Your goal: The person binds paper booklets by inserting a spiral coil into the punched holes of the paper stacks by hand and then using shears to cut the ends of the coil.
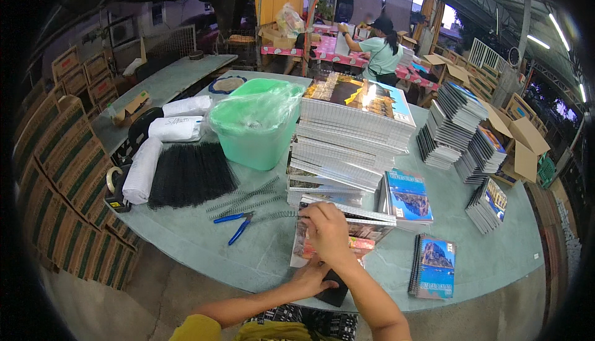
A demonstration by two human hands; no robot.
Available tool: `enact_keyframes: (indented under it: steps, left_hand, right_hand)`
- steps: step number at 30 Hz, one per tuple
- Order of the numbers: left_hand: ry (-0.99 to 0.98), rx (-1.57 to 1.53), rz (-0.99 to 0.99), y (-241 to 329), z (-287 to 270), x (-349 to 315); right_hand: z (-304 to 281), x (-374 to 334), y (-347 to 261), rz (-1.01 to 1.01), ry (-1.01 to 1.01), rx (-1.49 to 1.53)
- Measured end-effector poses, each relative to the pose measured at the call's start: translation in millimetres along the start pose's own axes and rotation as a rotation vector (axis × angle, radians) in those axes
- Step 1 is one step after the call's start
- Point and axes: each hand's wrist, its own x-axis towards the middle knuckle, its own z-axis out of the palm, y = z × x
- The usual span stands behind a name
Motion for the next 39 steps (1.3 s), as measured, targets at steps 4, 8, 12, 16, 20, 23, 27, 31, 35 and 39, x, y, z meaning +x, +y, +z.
enact_keyframes:
  steps: [4, 8, 12, 16, 20, 23, 27, 31, 35, 39]
  left_hand:
    - [-0.111, -0.163, -0.029, 4, -26, 3]
    - [0.576, 0.071, 0.017, 14, -124, 26]
    - [0.476, 0.252, 0.131, -9, -119, 29]
    - [0.694, 0.264, 0.121, 19, -148, 31]
    - [0.468, 0.196, 0.175, 2, -119, 38]
    - [0.852, 0.14, 0.102, 21, -142, 42]
    - [0.564, 0.141, 0.168, 7, -122, 50]
    - [0.915, 0.072, 0.168, 28, -142, 63]
    - [0.142, 0.099, 0.103, 20, -119, 57]
    - [0.805, -0.046, 0.113, 35, -141, 71]
  right_hand:
    - [-43, -19, 10, 0.095, -0.06, -0.198]
    - [-68, -38, 25, 0.153, -0.029, -0.205]
    - [-59, -28, 21, 0.142, -0.015, -0.199]
    - [-57, -34, 20, 0.161, -0.025, -0.178]
    - [-47, -29, 21, 0.134, 0.041, -0.158]
    - [-52, -32, 23, 0.127, -0.013, -0.174]
    - [-55, -32, 20, 0.12, -0.046, -0.181]
    - [-59, -29, 24, 0.139, -0.046, -0.19]
    - [-82, -24, 12, 0.229, -0.092, -0.262]
    - [-120, -50, 49, 0.525, -0.091, 0.138]
